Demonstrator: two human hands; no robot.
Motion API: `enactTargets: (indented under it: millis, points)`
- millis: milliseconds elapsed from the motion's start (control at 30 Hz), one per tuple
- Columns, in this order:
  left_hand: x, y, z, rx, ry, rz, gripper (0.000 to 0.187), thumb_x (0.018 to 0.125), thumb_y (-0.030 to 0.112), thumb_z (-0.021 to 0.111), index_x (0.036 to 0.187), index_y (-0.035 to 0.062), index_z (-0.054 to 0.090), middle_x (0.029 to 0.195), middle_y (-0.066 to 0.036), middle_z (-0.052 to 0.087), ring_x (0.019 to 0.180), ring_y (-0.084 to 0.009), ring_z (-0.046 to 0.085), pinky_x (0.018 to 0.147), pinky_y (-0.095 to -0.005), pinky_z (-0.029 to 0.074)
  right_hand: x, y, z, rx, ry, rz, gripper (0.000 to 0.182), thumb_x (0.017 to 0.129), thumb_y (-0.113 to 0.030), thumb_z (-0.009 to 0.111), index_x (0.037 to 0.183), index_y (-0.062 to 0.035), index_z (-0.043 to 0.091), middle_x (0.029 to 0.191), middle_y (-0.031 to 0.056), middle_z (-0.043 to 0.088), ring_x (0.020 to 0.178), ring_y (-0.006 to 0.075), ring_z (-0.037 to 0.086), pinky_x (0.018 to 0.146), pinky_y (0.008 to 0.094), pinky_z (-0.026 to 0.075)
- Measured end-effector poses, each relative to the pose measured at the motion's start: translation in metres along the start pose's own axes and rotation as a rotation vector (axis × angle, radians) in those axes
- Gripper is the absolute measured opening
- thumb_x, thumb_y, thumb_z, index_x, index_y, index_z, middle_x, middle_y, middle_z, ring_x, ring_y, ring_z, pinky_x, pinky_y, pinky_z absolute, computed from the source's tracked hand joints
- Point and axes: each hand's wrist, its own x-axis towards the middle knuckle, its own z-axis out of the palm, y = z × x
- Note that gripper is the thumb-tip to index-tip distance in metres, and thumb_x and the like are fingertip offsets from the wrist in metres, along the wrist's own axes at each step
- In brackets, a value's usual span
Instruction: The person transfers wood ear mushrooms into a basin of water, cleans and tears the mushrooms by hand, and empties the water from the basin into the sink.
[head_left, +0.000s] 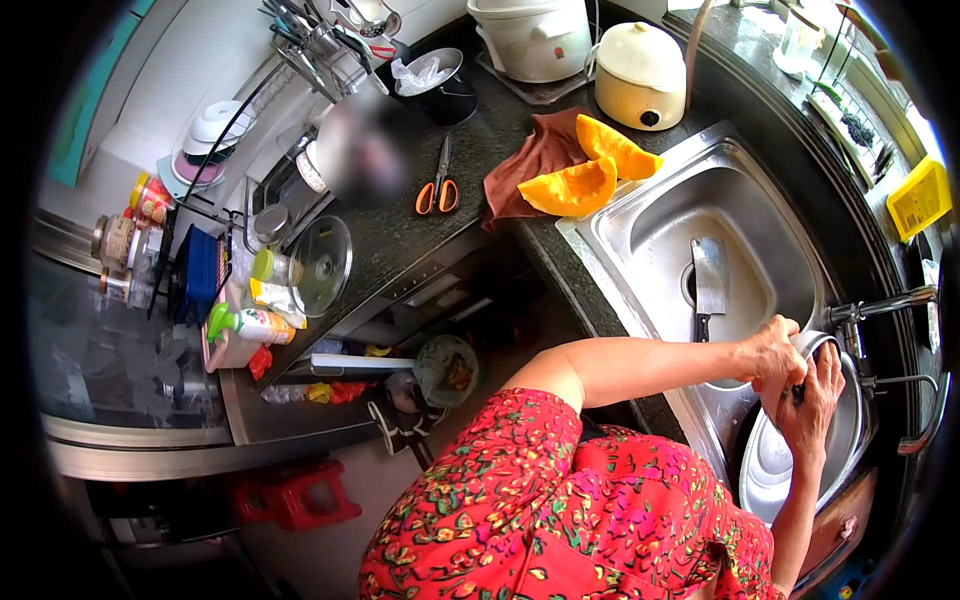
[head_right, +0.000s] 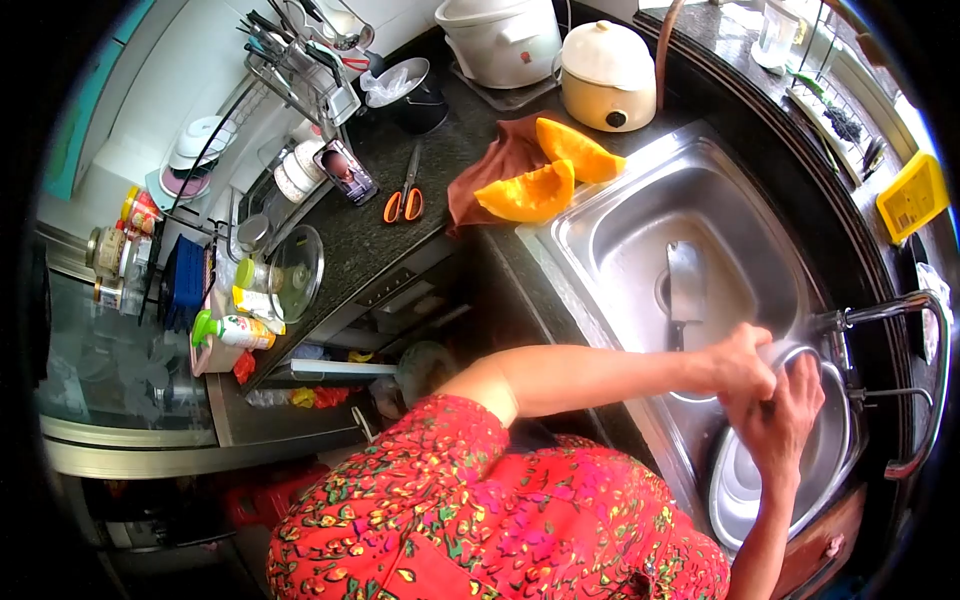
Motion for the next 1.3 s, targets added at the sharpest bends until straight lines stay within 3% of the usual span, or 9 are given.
enactTargets:
  millis: [333,533,667,700,733,767,933,1133,1300]
  points:
    - [0.029,-0.039,0.063,0.515,0.012,0.163,0.044,0.044,0.014,0.069,0.079,-0.0099,0.054,0.075,-0.024,0.059,0.073,-0.0278,0.06,0.062,-0.0339,0.048,-0.068,0.039,-0.007,-0.015,-0.051,0.125,0.033,0.066,-0.013,0.056,0.096,0.0018,0.058,0.102,0.0206,0.051,0.102,0.0391,0.043,0.087,0.0462,0.031]
    - [0.039,-0.058,0.09,0.723,-0.049,0.4,0.052,0.048,0.02,0.07,0.087,-0.0076,0.048,0.071,-0.024,0.057,0.071,-0.0367,0.058,0.064,-0.0372,0.047,-0.111,0.065,0.006,-0.097,-0.137,0.202,0.038,0.073,-0.021,0.054,0.104,-0.0001,0.054,0.106,0.019,0.053,0.101,0.037,0.045,0.089,0.0451,0.03]
    - [0.056,-0.087,0.106,0.979,-0.112,0.554,0.08,0.05,0.031,0.069,0.109,-0.0119,0.039,0.076,-0.027,0.055,0.075,-0.0413,0.055,0.066,-0.0422,0.046,-0.136,0.071,0.02,-0.216,-0.158,0.291,0.024,0.066,-0.02,0.061,0.087,-0.0099,0.06,0.082,0.0107,0.059,0.082,0.0293,0.053,0.075,0.0445,0.033]
    - [0.067,-0.114,0.11,1.009,0.044,0.823,0.074,0.051,0.032,0.067,0.106,-0.0108,0.043,0.076,-0.027,0.055,0.075,-0.0402,0.055,0.07,-0.0414,0.045,-0.145,0.078,0.026,-0.252,-0.148,0.313,0.023,0.062,-0.022,0.064,0.082,-0.0112,0.059,0.076,0.0088,0.058,0.074,0.0288,0.053,0.069,0.0452,0.034]
    - [0.041,-0.072,0.111,0.978,-0.039,0.697,0.057,0.049,0.029,0.066,0.09,-0.0077,0.051,0.075,-0.024,0.056,0.075,-0.0379,0.054,0.073,-0.04,0.043,-0.147,0.08,0.025,-0.27,-0.061,0.258,0.018,0.061,-0.022,0.064,0.075,-0.0111,0.058,0.072,0.0092,0.055,0.072,0.0294,0.05,0.066,0.045,0.034]
    - [0.055,-0.083,0.106,1.063,-0.062,1.019,0.045,0.048,0.027,0.064,0.079,-0.0049,0.055,0.072,-0.019,0.054,0.072,-0.0344,0.053,0.073,-0.0377,0.041,-0.141,0.073,0.018,-0.268,-0.063,0.33,0.016,0.059,-0.021,0.064,0.069,-0.0104,0.057,0.074,0.0112,0.054,0.075,0.0304,0.049,0.067,0.0432,0.035]
    - [0.056,-0.047,0.096,1.057,-0.092,0.712,0.054,0.054,0.019,0.064,0.102,-0.002,0.051,0.084,-0.018,0.056,0.072,-0.0269,0.057,0.064,-0.0352,0.047,-0.162,0.096,0.008,-0.051,-0.158,0.622,0.024,0.065,-0.012,0.057,0.088,-0.0116,0.062,0.104,0.0075,0.054,0.106,0.0252,0.045,0.077,0.0406,0.039]
    - [0.046,-0.042,0.08,0.662,-0.009,0.384,0.052,0.061,0.004,0.064,0.11,-0.0044,0.048,0.077,-0.008,0.06,0.065,-0.0114,0.058,0.057,-0.0231,0.049,-0.209,0.125,0.007,0.51,0.015,1.131,0.026,0.071,-0.01,0.055,0.095,0.0003,0.058,0.087,0.012,0.061,0.078,0.0213,0.059,0.073,0.0293,0.047]
    - [0.044,-0.041,0.039,0.398,0.075,0.111,0.058,0.068,0.005,0.062,0.121,-0.0027,0.04,0.083,-0.01,0.059,0.068,-0.0167,0.059,0.055,-0.0296,0.052,-0.182,0.134,-0.014,0.955,0.16,1.359,0.027,0.08,-0.013,0.053,0.102,0.0027,0.055,0.084,0.0101,0.062,0.069,0.0135,0.059,0.056,0.0239,0.048]
